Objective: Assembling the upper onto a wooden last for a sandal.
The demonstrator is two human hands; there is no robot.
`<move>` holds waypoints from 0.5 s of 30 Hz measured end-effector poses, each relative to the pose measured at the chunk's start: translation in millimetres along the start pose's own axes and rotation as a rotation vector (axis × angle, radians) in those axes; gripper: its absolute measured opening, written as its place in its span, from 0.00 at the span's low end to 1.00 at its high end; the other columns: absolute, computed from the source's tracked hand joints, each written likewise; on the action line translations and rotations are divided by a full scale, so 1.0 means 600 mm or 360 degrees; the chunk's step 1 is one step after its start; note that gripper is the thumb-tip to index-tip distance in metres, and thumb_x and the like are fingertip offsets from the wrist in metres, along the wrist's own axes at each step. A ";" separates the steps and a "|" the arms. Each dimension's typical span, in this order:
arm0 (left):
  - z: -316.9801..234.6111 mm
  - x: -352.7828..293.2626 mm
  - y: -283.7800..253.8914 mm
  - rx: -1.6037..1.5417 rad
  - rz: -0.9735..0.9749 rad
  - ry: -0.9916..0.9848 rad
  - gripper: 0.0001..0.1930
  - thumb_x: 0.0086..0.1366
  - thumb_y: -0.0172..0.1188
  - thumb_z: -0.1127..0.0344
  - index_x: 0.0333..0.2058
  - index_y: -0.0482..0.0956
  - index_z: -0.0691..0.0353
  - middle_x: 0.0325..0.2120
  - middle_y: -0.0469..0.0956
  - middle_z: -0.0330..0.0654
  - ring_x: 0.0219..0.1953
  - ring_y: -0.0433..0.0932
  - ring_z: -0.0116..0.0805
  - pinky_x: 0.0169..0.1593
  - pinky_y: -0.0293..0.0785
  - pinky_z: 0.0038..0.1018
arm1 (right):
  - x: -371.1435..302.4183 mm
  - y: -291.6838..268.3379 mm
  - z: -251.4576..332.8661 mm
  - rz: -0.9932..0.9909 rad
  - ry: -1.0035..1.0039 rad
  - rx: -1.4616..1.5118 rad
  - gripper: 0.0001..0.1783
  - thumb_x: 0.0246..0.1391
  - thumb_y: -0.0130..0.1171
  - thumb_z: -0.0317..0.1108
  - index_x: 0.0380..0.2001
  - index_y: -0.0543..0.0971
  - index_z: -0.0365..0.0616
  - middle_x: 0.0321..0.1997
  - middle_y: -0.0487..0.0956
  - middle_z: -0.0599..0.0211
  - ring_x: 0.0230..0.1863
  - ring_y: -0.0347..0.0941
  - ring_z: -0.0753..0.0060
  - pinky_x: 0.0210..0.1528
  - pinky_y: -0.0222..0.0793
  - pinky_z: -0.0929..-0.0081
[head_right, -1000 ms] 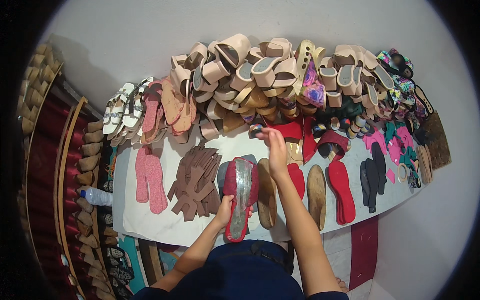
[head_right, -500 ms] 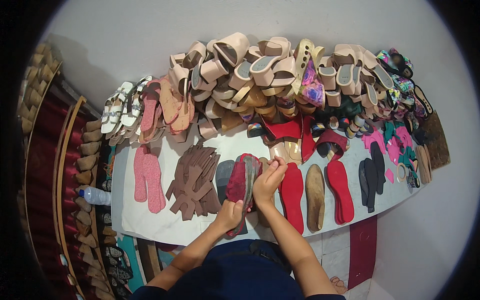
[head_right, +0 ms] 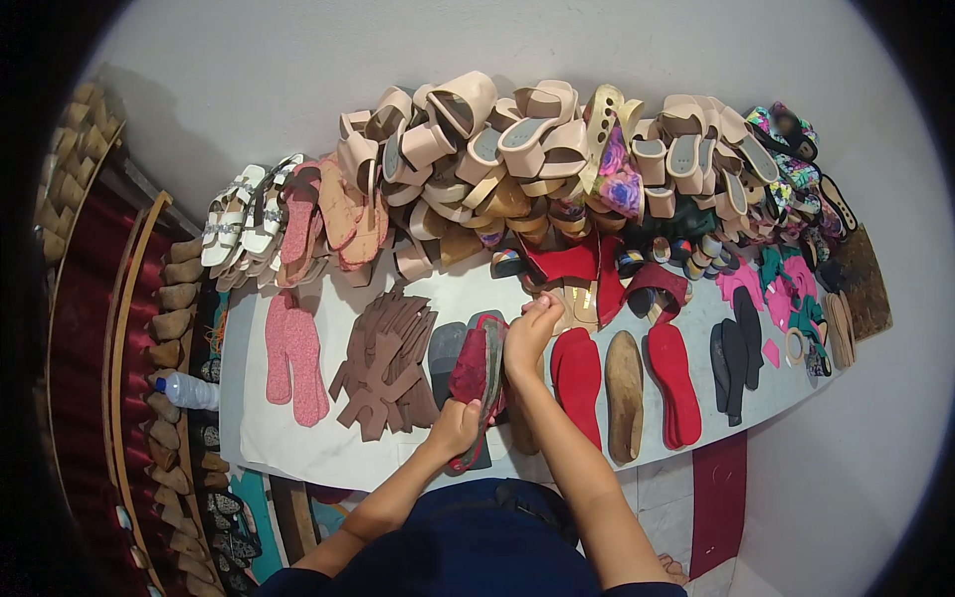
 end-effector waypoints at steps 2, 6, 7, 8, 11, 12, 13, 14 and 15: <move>0.015 0.003 0.005 -0.0339 -0.0068 -0.0107 0.25 0.60 0.32 0.61 0.20 0.73 0.74 0.17 0.76 0.51 0.22 0.76 0.41 0.33 0.69 0.31 | 0.003 -0.002 -0.008 -0.0031 0.0145 0.0138 0.13 0.58 0.31 0.34 0.39 0.61 0.37 0.25 0.65 0.66 0.28 0.61 0.74 0.34 0.59 0.76; 0.040 0.007 0.020 -0.1217 -0.0136 -0.0447 0.26 0.61 0.27 0.58 0.25 0.71 0.72 0.21 0.75 0.50 0.24 0.75 0.39 0.35 0.70 0.30 | -0.032 -0.009 0.035 0.0196 -0.0091 0.0280 0.13 0.58 0.31 0.33 0.41 0.60 0.36 0.28 0.65 0.64 0.33 0.60 0.74 0.38 0.57 0.78; 0.032 0.006 0.024 -0.1435 -0.0102 -0.0576 0.26 0.62 0.25 0.56 0.30 0.70 0.71 0.25 0.75 0.51 0.26 0.75 0.39 0.37 0.70 0.31 | -0.050 -0.012 0.057 0.0351 -0.0375 0.0081 0.13 0.58 0.32 0.33 0.42 0.60 0.35 0.29 0.64 0.64 0.34 0.60 0.75 0.38 0.57 0.79; 0.021 0.006 0.021 -0.1478 -0.0183 -0.0618 0.22 0.62 0.29 0.58 0.26 0.69 0.70 0.22 0.73 0.51 0.22 0.72 0.43 0.33 0.68 0.32 | -0.061 -0.018 0.053 0.0349 -0.0556 0.0091 0.13 0.56 0.34 0.31 0.42 0.60 0.34 0.30 0.65 0.61 0.35 0.60 0.69 0.41 0.55 0.74; -0.001 0.006 -0.009 -0.0046 -0.0481 0.0048 0.18 0.62 0.34 0.61 0.22 0.65 0.70 0.18 0.69 0.53 0.18 0.67 0.49 0.28 0.62 0.36 | -0.074 -0.038 0.069 0.0126 -0.0843 -0.0397 0.13 0.54 0.37 0.29 0.42 0.60 0.34 0.31 0.66 0.58 0.35 0.60 0.62 0.44 0.52 0.67; 0.001 0.004 -0.005 -0.0047 -0.0477 0.0047 0.18 0.62 0.34 0.61 0.22 0.65 0.70 0.18 0.69 0.53 0.18 0.67 0.49 0.28 0.62 0.36 | -0.077 -0.041 0.075 0.0072 -0.0920 -0.0442 0.13 0.53 0.38 0.29 0.41 0.61 0.35 0.32 0.67 0.55 0.35 0.60 0.57 0.45 0.50 0.63; -0.014 0.002 -0.007 -0.0004 -0.0494 0.0142 0.17 0.61 0.36 0.62 0.21 0.63 0.70 0.18 0.68 0.54 0.18 0.64 0.50 0.27 0.59 0.37 | -0.077 -0.042 0.083 0.0069 -0.0916 -0.0445 0.13 0.53 0.38 0.29 0.41 0.61 0.35 0.32 0.67 0.55 0.35 0.60 0.57 0.45 0.50 0.63; -0.025 0.001 -0.007 0.0039 -0.0511 0.0239 0.16 0.61 0.38 0.63 0.20 0.61 0.71 0.17 0.66 0.56 0.18 0.62 0.52 0.27 0.57 0.38 | -0.081 -0.042 0.104 0.0004 -0.1064 -0.0543 0.12 0.53 0.37 0.29 0.41 0.61 0.35 0.32 0.67 0.56 0.35 0.60 0.57 0.44 0.50 0.63; -0.023 0.001 -0.005 0.0039 -0.0506 0.0239 0.16 0.61 0.38 0.63 0.20 0.61 0.71 0.17 0.66 0.56 0.18 0.62 0.52 0.27 0.57 0.38 | -0.087 -0.041 0.117 -0.0061 -0.1213 -0.0640 0.12 0.53 0.37 0.29 0.41 0.62 0.35 0.31 0.68 0.56 0.35 0.60 0.58 0.44 0.50 0.63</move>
Point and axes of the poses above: each hand's wrist, its own x-axis towards the middle knuckle, its own y-axis out of the palm, z = x × y, the point moved 6 cm from there along x, towards the middle knuckle
